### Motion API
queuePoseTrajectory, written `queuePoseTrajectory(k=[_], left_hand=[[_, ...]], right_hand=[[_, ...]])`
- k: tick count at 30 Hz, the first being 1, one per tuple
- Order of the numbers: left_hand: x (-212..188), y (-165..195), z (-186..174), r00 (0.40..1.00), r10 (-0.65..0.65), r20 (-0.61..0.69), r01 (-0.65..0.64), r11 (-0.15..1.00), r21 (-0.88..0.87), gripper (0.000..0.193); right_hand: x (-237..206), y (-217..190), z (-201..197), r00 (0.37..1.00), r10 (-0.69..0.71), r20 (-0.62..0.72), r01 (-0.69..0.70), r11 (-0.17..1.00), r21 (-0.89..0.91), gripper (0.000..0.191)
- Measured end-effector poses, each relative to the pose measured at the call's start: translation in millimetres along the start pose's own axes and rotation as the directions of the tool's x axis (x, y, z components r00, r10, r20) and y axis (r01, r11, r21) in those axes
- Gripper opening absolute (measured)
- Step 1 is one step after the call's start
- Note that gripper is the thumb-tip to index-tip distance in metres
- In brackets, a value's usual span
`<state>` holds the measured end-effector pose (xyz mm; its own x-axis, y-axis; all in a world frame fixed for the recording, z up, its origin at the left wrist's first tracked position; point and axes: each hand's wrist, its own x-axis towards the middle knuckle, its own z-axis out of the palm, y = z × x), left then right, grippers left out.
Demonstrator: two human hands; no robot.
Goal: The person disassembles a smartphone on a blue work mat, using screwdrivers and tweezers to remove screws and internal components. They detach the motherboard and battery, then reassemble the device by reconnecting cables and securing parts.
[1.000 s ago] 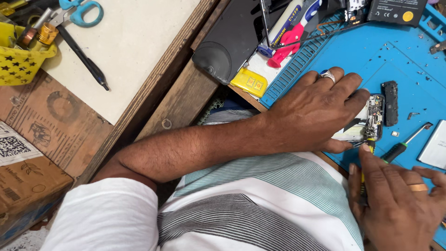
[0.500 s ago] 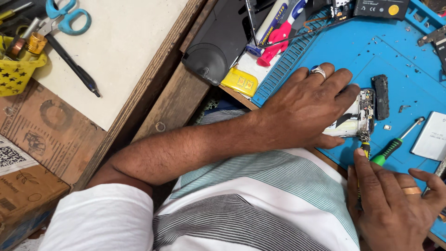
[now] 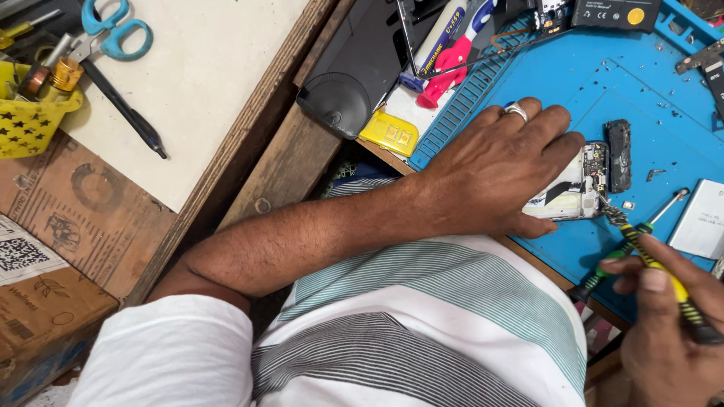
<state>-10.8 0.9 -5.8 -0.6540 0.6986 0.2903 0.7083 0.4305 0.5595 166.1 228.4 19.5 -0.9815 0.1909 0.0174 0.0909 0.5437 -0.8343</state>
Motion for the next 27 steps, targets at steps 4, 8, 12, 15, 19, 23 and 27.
queuePoseTrajectory(k=[4, 8, 12, 15, 19, 23, 27], left_hand=[[-3.7, 4.6, -3.4, 0.999, -0.010, -0.039, 0.009, 1.000, -0.013, 0.096], [-8.9, 17.4, -5.9, 0.994, 0.027, -0.106, -0.023, 0.999, 0.034, 0.092], [-11.2, 29.4, -6.7, 0.957, 0.088, -0.276, -0.027, 0.975, 0.220, 0.062], [-11.8, 30.0, -7.5, 0.966, 0.053, -0.251, -0.022, 0.992, 0.125, 0.072], [-10.4, 28.3, -6.2, 0.982, 0.040, -0.184, -0.005, 0.982, 0.189, 0.066], [-10.7, 26.0, -5.1, 0.973, 0.054, -0.226, -0.024, 0.991, 0.133, 0.077], [-12.6, 27.7, -4.3, 0.975, 0.059, -0.212, -0.042, 0.995, 0.085, 0.079]], right_hand=[[-12.1, 16.3, -7.3, 1.000, -0.027, 0.015, 0.027, 0.999, -0.018, 0.031], [-20.0, 13.4, -2.9, 0.998, 0.019, -0.054, -0.019, 1.000, 0.001, 0.033], [-22.7, 11.2, -3.0, 0.996, 0.041, -0.076, -0.044, 0.998, -0.039, 0.031], [-17.8, 15.8, -8.6, 0.998, -0.061, -0.014, 0.058, 0.986, -0.154, 0.024], [-14.9, 19.0, -11.0, 0.998, -0.057, 0.011, 0.059, 0.985, -0.163, 0.027], [-16.1, 20.5, -11.4, 0.996, -0.090, 0.020, 0.092, 0.979, -0.183, 0.027], [-14.7, 25.6, -17.2, 0.986, -0.157, 0.061, 0.168, 0.947, -0.273, 0.024]])
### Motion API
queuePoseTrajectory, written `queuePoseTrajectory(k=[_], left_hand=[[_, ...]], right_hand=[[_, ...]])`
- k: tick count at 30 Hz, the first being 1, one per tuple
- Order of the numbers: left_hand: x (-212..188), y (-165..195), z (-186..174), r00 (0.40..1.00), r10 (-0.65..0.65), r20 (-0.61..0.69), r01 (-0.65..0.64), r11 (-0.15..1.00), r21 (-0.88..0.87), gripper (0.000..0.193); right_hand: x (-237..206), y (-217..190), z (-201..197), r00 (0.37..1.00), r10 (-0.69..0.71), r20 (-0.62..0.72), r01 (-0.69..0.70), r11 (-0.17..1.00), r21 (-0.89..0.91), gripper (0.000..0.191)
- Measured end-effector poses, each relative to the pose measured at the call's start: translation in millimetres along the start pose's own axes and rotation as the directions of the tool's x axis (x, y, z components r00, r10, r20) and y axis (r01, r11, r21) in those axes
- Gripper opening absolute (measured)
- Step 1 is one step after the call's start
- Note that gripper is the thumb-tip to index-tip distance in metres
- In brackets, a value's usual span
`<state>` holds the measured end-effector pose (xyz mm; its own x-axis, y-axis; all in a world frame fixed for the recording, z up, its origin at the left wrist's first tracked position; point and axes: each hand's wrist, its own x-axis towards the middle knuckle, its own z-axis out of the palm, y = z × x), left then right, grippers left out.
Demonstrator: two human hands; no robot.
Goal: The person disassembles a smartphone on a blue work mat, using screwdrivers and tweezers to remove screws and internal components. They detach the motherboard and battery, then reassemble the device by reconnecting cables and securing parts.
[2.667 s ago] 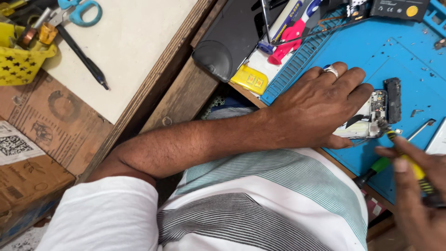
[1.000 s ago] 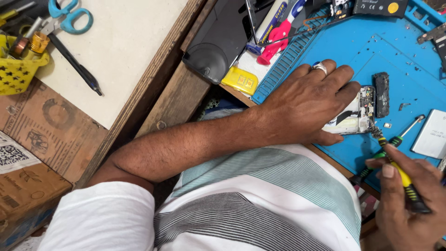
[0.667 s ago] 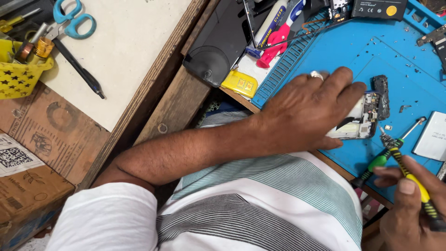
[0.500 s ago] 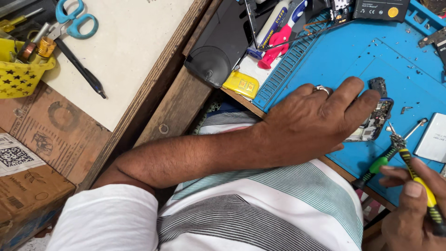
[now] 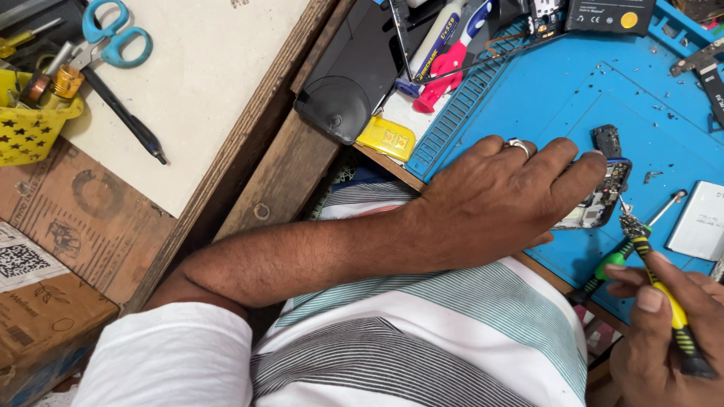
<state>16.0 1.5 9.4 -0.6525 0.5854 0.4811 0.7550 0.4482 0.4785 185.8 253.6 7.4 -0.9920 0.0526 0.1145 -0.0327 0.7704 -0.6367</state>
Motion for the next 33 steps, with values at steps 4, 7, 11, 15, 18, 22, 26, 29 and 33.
queuePoseTrajectory(k=[4, 7, 11, 15, 18, 22, 26, 29, 33], left_hand=[[1.3, 2.8, -1.1, 0.999, -0.020, 0.047, 0.018, 0.999, 0.045, 0.066], [4.1, 3.4, -4.9, 0.998, -0.011, 0.057, 0.010, 0.999, 0.032, 0.068], [6.3, 3.9, -11.7, 0.996, 0.005, 0.086, 0.001, 0.998, -0.070, 0.084], [6.6, 8.9, -11.4, 0.989, -0.009, 0.147, 0.017, 0.998, -0.053, 0.084], [4.8, 6.2, -10.4, 0.992, -0.014, 0.125, 0.021, 0.998, -0.057, 0.083], [4.1, 3.6, -9.3, 0.988, 0.010, 0.152, 0.003, 0.996, -0.084, 0.088], [6.1, -0.7, -7.9, 0.975, -0.009, 0.224, 0.035, 0.993, -0.110, 0.092], [10.9, -12.0, -4.7, 0.969, -0.040, 0.245, 0.090, 0.977, -0.195, 0.098], [15.8, -22.0, -3.5, 0.986, 0.007, 0.165, 0.021, 0.986, -0.163, 0.100]], right_hand=[[4.4, -2.9, -3.6, 0.998, -0.018, 0.055, 0.027, 0.986, -0.164, 0.021], [14.3, -19.9, -5.4, 0.984, -0.143, 0.110, 0.175, 0.899, -0.402, 0.027], [31.4, -51.1, -10.6, 0.941, -0.259, 0.217, 0.338, 0.706, -0.622, 0.028], [32.1, -65.8, -7.5, 0.963, -0.218, 0.156, 0.267, 0.726, -0.634, 0.028], [21.5, -57.1, -2.1, 0.991, -0.130, 0.027, 0.127, 0.875, -0.466, 0.025], [20.0, -24.2, 0.8, 0.953, 0.291, -0.086, -0.261, 0.930, 0.258, 0.029], [26.5, -3.7, -2.0, 0.970, 0.233, -0.063, -0.194, 0.909, 0.370, 0.029], [24.9, -9.2, -7.0, 0.987, 0.159, 0.020, -0.160, 0.967, 0.197, 0.029], [26.6, -20.4, -4.6, 0.993, 0.105, 0.045, -0.110, 0.987, 0.121, 0.029]])
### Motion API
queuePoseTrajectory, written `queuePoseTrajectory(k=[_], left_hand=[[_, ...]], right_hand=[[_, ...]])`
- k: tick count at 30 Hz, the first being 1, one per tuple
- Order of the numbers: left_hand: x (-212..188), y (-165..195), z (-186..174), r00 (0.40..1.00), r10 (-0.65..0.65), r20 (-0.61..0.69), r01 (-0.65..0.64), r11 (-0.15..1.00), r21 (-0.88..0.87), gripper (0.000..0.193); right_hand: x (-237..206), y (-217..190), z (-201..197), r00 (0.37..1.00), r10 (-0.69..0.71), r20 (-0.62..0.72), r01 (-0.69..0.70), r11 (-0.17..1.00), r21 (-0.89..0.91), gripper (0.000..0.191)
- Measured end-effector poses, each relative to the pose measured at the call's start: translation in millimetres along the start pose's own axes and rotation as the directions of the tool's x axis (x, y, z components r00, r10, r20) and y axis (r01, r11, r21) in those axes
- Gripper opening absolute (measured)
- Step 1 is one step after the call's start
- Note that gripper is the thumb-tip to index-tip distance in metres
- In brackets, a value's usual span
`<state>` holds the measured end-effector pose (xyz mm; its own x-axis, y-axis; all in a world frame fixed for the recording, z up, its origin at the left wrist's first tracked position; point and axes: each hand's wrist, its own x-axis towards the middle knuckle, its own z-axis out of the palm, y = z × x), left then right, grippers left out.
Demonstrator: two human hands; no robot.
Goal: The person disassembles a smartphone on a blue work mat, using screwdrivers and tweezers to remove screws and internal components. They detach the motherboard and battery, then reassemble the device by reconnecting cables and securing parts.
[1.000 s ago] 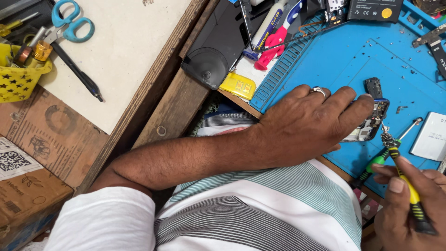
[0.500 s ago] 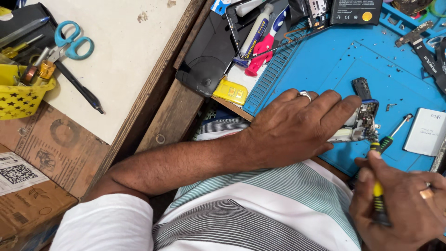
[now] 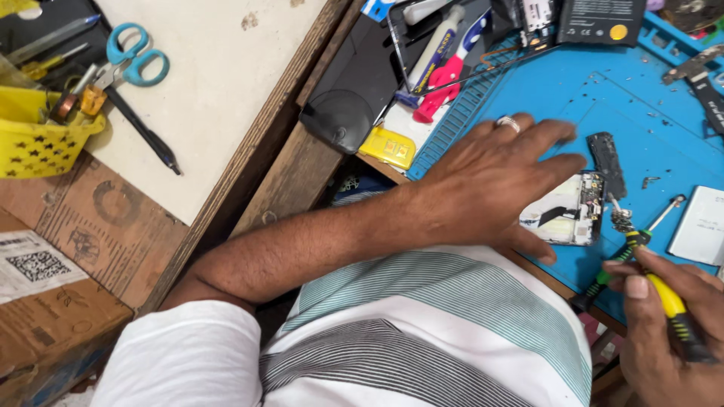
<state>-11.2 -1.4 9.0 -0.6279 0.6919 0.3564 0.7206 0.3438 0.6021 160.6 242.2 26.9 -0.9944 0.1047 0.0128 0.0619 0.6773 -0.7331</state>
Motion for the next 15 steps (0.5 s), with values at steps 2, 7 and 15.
queuePoseTrajectory(k=[2, 7, 15], left_hand=[[1.6, -6.1, -6.7, 1.000, -0.008, -0.013, 0.008, 0.999, 0.033, 0.101], [-15.4, -7.7, -29.3, 0.990, -0.069, 0.124, 0.065, 0.997, 0.033, 0.099], [-30.9, -5.6, -27.0, 0.991, -0.076, 0.111, 0.065, 0.992, 0.107, 0.093]], right_hand=[[2.0, -2.1, -0.5, 0.999, -0.018, 0.043, 0.021, 0.997, -0.075, 0.031], [-1.9, -8.7, -1.0, 0.984, -0.131, 0.120, 0.156, 0.961, -0.230, 0.031], [3.0, -29.6, 10.6, 0.978, -0.130, 0.161, 0.196, 0.828, -0.526, 0.026]])
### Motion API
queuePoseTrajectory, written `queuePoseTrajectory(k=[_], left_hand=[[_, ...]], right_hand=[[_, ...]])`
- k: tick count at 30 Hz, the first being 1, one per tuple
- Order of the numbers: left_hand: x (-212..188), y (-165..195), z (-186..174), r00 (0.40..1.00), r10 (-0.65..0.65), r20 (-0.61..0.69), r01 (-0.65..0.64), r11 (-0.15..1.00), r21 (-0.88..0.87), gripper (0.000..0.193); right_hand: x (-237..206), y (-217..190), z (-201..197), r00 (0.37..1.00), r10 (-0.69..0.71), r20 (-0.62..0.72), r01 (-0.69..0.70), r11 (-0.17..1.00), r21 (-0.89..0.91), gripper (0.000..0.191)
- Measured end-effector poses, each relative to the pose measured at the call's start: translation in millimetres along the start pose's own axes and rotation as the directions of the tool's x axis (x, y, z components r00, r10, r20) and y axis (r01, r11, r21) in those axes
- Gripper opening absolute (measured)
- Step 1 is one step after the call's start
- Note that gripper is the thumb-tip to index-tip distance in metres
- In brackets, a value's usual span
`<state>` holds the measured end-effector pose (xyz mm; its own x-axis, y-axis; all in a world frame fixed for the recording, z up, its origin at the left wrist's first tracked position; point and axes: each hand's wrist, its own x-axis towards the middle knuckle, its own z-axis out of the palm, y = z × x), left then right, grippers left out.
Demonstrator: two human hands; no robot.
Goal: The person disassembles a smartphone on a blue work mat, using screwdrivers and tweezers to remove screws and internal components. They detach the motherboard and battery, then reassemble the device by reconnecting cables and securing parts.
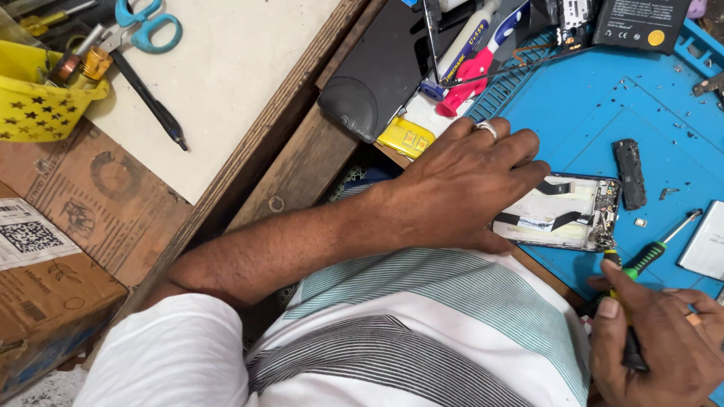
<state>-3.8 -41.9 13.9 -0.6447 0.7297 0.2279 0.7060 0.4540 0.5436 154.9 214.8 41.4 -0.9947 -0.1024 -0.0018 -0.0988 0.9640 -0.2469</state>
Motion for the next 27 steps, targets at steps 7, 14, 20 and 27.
queuePoseTrajectory(k=[7, 14, 20, 27], left_hand=[[6.9, -7.4, 6.2, 0.997, 0.081, 0.008, -0.080, 0.995, -0.058, 0.089], [8.3, -8.7, 10.0, 0.996, 0.086, -0.005, -0.086, 0.995, -0.056, 0.089], [3.7, -8.3, 11.7, 0.998, 0.057, -0.010, -0.057, 0.997, -0.060, 0.088], [2.2, -6.8, 11.8, 0.998, 0.052, -0.038, -0.055, 0.996, -0.073, 0.092]], right_hand=[[27.3, 18.8, -13.6, 0.921, -0.326, 0.214, 0.379, 0.878, -0.291, 0.041], [10.1, 0.3, 8.9, 0.969, -0.248, -0.007, 0.228, 0.901, -0.370, 0.020], [-3.8, -9.6, 27.0, 0.989, -0.012, -0.150, 0.006, 0.999, -0.040, 0.018], [3.2, -12.5, 22.0, 0.924, 0.362, -0.125, -0.133, 0.610, 0.781, 0.025]])
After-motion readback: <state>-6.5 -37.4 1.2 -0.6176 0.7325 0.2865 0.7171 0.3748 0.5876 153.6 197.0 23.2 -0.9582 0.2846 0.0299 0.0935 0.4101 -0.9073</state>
